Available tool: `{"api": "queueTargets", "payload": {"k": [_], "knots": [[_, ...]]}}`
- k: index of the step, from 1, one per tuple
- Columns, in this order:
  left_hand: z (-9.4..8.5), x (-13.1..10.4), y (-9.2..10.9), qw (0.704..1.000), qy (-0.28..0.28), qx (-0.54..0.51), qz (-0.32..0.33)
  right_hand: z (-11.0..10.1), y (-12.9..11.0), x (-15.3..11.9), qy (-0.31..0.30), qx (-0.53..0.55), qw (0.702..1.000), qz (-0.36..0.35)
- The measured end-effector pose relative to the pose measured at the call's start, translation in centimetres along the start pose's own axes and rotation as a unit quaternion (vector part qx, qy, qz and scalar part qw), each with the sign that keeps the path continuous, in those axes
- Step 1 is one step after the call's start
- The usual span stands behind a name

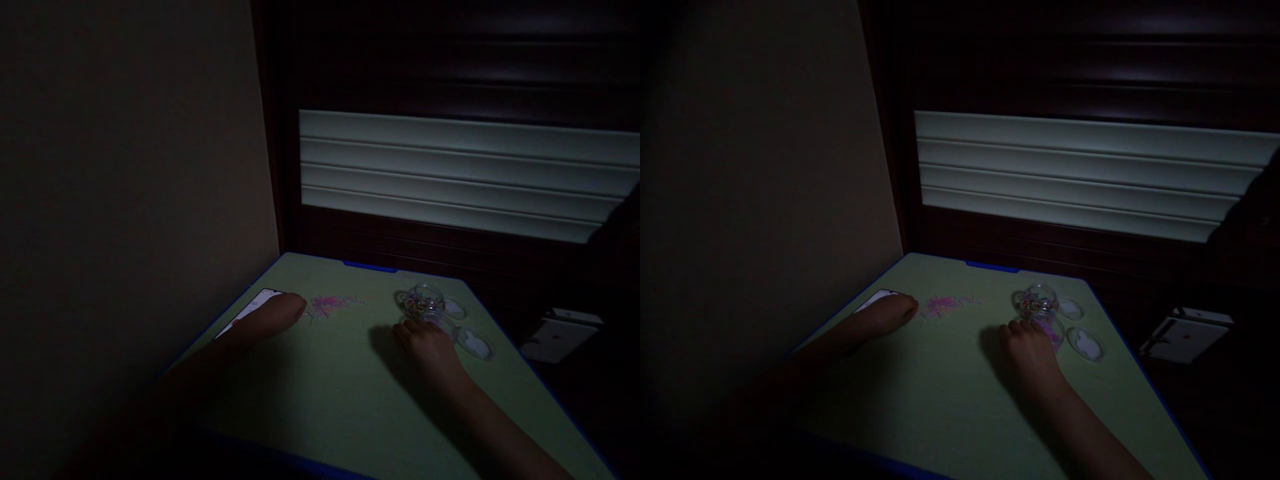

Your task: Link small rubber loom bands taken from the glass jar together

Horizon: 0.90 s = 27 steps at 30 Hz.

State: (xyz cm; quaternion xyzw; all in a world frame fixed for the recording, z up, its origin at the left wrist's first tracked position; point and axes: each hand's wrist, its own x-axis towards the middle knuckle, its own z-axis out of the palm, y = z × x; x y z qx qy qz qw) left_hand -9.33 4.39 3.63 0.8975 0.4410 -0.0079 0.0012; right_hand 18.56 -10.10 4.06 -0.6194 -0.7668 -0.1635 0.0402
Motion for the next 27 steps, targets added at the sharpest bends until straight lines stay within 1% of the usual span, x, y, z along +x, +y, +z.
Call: {"api": "queueTargets", "payload": {"k": [7, 11, 15, 19, 27], "knots": [[0.1, -0.1, -0.3, 1.0, 0.01, -0.005, 0.004, 0.1, 0.1, -0.1, 0.003, -0.002, 1.0, 0.0], [0.1, -0.1, -0.5, 1.0, 0.022, -0.01, 0.018, 0.1, 0.1, 0.0, 0.006, -0.007, 1.0, -0.004], [0.1, -0.2, -0.5, 0.999, 0.018, -0.019, 0.021, 0.1, 0.1, -0.1, 0.006, -0.011, 1.0, -0.002], [-0.3, -0.2, -0.1, 0.999, 0.008, -0.038, 0.012, 0.0, 0.1, -0.1, 0.012, -0.004, 1.0, -0.001], [-1.1, -0.4, 1.0, 0.998, -0.005, -0.054, 0.015, 0.1, 0.1, -0.1, 0.012, -0.003, 1.0, -0.003]]}}
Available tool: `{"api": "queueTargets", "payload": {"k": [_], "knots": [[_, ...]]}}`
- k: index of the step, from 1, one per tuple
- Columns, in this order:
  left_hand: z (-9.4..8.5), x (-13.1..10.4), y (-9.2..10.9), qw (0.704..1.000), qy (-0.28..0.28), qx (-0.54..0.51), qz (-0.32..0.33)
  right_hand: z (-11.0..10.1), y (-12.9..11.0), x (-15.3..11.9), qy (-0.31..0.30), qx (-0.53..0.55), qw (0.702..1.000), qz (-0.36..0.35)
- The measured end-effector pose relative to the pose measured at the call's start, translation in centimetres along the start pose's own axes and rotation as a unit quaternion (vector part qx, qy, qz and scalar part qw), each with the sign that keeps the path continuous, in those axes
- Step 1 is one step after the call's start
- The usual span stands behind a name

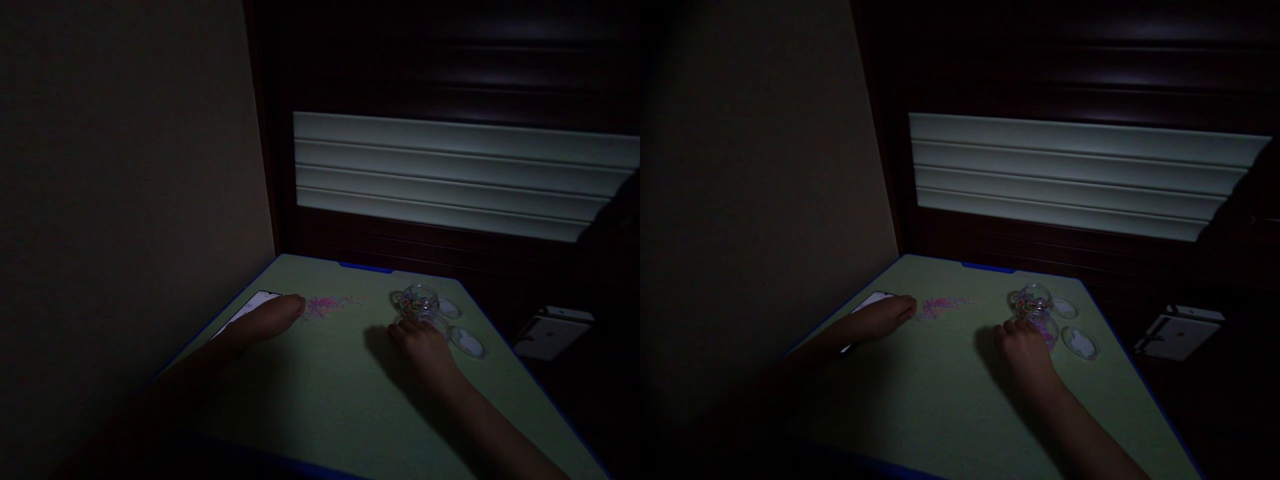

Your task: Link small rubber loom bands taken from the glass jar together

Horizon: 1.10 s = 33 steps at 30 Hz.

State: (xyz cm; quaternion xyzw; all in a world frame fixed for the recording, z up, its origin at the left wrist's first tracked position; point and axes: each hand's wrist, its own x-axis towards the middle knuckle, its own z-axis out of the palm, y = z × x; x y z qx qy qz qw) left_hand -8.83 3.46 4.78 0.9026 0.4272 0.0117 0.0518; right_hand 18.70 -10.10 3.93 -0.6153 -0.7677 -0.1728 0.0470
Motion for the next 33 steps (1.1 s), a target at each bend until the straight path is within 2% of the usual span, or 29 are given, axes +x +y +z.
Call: {"api": "queueTargets", "payload": {"k": [6, 14, 19, 23, 28, 30, 33], "knots": [[0.7, 0.3, 0.9, 0.998, 0.025, -0.062, 0.018, -0.4, 0.0, 0.1, -0.002, -0.005, 1.0, 0.003], [2.1, 1.9, 3.9, 0.975, 0.085, -0.19, 0.072, -0.4, 0.1, 0.1, 0.006, -0.015, 1.0, 0.009], [4.0, 3.8, 5.6, 0.952, 0.132, -0.265, 0.078, -0.2, 0.3, 0.2, 0.016, -0.015, 1.0, 0.019], [6.4, 5.5, 7.9, 0.91, 0.141, -0.382, 0.078, -0.2, 0.4, 0.2, 0.041, 0.0, 0.999, 0.025], [7.8, 6.1, 10.8, 0.827, 0.131, -0.538, 0.096, 0.0, 0.5, 0.2, 0.048, 0.008, 0.998, 0.031], [7.8, 5.9, 11.2, 0.811, 0.125, -0.563, 0.097, 0.1, 0.4, 0.2, 0.051, 0.007, 0.998, 0.027], [7.6, 5.4, 11.2, 0.803, 0.113, -0.574, 0.112, 0.4, 0.3, 0.3, 0.056, 0.011, 0.998, 0.016]]}}
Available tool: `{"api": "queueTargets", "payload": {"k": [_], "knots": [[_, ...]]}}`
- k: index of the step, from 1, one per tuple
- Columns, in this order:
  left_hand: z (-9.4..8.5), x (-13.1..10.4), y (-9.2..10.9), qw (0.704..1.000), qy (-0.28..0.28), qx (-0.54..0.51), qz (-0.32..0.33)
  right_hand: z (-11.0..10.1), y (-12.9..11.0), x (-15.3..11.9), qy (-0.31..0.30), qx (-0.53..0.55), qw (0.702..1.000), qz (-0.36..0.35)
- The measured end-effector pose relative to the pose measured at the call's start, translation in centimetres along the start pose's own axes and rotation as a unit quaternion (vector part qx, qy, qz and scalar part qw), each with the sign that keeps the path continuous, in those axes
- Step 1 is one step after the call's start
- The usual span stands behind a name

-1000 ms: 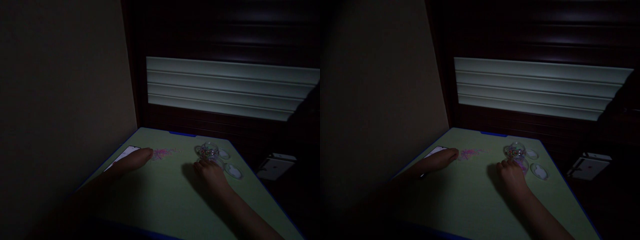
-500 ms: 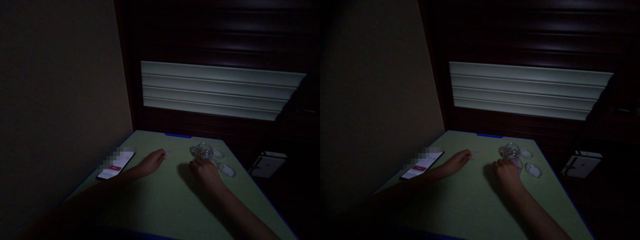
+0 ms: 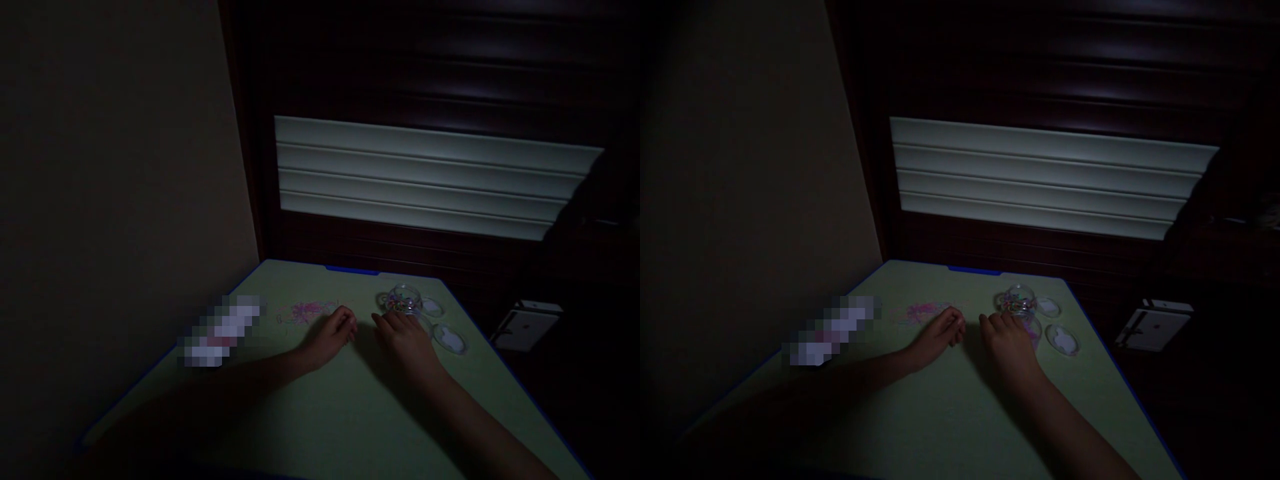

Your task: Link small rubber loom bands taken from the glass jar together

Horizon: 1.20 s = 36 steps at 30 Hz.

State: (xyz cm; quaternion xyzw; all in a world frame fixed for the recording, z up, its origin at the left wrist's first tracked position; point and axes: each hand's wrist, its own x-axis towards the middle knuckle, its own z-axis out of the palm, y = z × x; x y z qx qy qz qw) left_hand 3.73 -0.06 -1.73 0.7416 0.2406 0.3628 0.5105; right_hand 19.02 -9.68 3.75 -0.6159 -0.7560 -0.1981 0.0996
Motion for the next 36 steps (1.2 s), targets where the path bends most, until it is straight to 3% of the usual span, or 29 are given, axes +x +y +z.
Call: {"api": "queueTargets", "payload": {"k": [12, 29, 36], "knots": [[0.0, -0.3, -0.1, 0.996, -0.009, 0.09, 0.004, 0.3, -0.2, 0.1, 0.01, 0.009, 0.999, -0.047], [-0.1, -0.7, 0.7, 0.987, -0.041, 0.156, 0.013, -0.1, 0.1, 0.1, 0.012, -0.026, 0.998, -0.054], [0.0, -0.8, 0.9, 0.986, -0.039, 0.162, 0.012, -1.5, 1.2, -0.2, 0.017, -0.103, 0.994, 0.011]]}}
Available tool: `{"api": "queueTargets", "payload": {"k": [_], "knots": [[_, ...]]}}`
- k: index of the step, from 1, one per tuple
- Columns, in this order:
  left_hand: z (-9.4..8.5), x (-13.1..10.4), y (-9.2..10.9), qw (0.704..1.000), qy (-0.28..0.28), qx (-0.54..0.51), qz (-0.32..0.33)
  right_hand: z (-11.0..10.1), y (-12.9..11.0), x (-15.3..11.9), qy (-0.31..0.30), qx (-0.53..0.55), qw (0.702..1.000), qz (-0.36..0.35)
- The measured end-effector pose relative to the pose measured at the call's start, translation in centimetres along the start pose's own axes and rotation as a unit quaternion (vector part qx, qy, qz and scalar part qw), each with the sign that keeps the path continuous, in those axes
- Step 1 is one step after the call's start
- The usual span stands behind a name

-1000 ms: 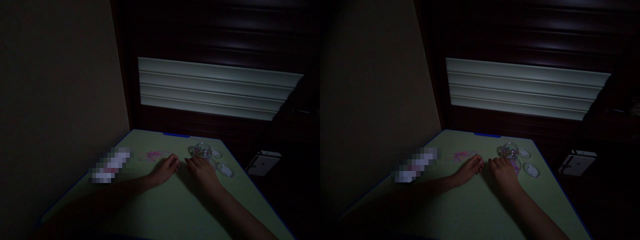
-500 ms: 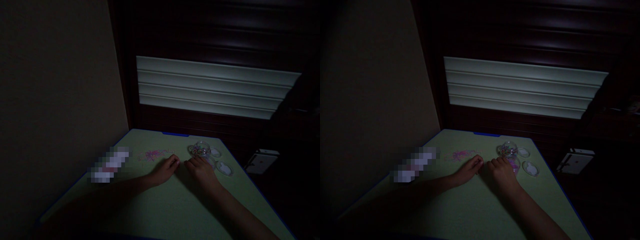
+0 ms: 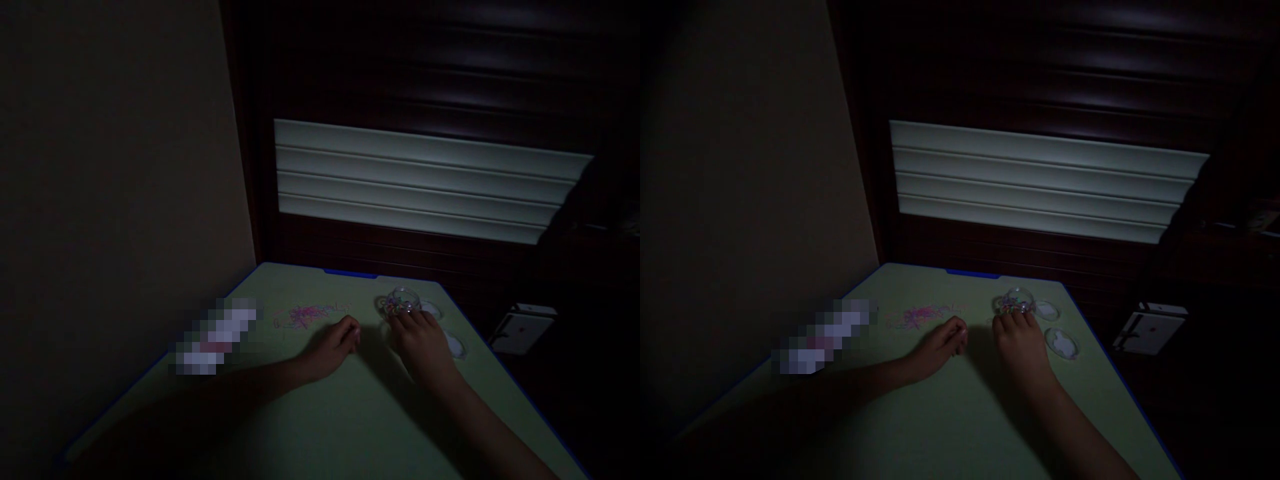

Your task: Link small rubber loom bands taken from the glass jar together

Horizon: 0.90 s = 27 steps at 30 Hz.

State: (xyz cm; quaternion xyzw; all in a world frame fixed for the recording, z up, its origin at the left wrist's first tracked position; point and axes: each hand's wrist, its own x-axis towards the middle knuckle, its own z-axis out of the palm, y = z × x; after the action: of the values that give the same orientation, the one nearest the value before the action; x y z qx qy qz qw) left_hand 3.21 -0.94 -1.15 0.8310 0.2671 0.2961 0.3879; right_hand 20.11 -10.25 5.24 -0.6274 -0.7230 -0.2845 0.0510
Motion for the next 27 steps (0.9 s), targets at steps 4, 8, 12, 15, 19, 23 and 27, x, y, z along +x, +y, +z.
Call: {"api": "queueTargets", "payload": {"k": [4, 8, 12, 15, 19, 23, 27], "knots": [[0.0, 0.0, 0.0, 1.0, 0.019, 0.018, -0.012, -1.3, 1.5, -0.5, 0.004, -0.054, 0.995, 0.088], [-0.2, 0.0, 0.0, 0.999, 0.035, 0.039, -0.014, -1.7, 2.5, -0.9, -0.026, -0.07, 0.989, 0.132], [-0.3, 0.0, 0.1, 0.997, 0.041, 0.056, -0.015, -1.3, 2.8, -0.8, -0.065, -0.063, 0.987, 0.13], [-0.2, -0.1, 0.2, 0.996, 0.05, 0.069, -0.013, -1.1, 2.8, -0.7, -0.083, -0.062, 0.986, 0.128], [-0.1, -0.2, 0.2, 0.995, 0.048, 0.09, -0.016, -0.7, 2.9, -0.7, -0.099, -0.056, 0.986, 0.118], [0.0, -0.2, 0.3, 0.994, 0.05, 0.096, -0.016, -0.5, 2.9, -0.8, -0.09, -0.052, 0.989, 0.106], [-0.1, -0.2, 0.5, 0.994, 0.039, 0.107, -0.005, -0.7, 2.4, -0.7, -0.046, -0.044, 0.994, 0.086]]}}
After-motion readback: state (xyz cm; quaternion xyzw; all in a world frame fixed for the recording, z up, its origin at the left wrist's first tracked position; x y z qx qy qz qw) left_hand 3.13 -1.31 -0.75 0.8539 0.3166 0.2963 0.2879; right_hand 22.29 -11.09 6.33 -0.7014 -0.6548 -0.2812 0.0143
